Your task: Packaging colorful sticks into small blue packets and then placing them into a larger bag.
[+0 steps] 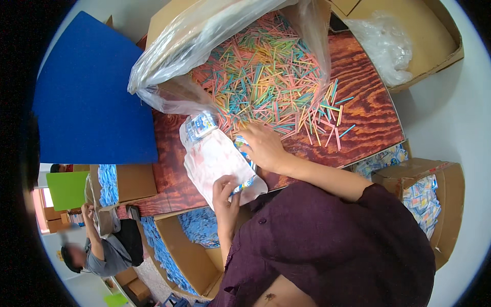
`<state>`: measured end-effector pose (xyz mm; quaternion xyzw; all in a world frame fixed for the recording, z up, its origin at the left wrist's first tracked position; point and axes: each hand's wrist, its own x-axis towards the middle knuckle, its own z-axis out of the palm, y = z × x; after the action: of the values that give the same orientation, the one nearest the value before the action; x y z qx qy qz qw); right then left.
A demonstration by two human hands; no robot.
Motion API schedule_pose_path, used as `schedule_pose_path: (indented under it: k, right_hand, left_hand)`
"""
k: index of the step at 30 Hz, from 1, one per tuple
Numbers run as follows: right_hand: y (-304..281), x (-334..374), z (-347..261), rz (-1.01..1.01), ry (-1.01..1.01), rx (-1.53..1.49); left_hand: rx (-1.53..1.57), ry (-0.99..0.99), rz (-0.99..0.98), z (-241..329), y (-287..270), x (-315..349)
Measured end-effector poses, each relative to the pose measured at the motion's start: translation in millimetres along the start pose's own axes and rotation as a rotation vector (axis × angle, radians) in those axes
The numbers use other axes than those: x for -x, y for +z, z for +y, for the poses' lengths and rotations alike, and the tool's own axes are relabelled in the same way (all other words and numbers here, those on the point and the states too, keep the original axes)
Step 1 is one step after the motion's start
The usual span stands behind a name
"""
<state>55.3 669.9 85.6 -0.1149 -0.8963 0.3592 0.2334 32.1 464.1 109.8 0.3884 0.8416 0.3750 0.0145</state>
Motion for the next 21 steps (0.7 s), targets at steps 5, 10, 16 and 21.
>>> schedule_pose_path:
  k: [5, 10, 16, 21]
  right_hand:
    - [-41.1, -14.2, 9.5, -0.024, -0.048, -0.173]
    - [-61.2, -13.5, -5.7, -0.399, 0.064, -0.475]
    - [-65.0, 4.6, -2.2, -0.218, 0.056, -0.286]
    - [-71.2, -4.3, 3.2, -0.111, -0.110, -0.187]
  left_hand:
    - [0.120, -0.181, 0.106, 24.9, -9.1, -35.7]
    - [0.453, -0.351, 0.035, 28.7, 25.5, -51.3]
    - [0.406, -0.223, -0.010, 25.8, 37.4, -53.9]
    - [0.269, -0.095, 0.108, 27.0, 41.9, -63.5]
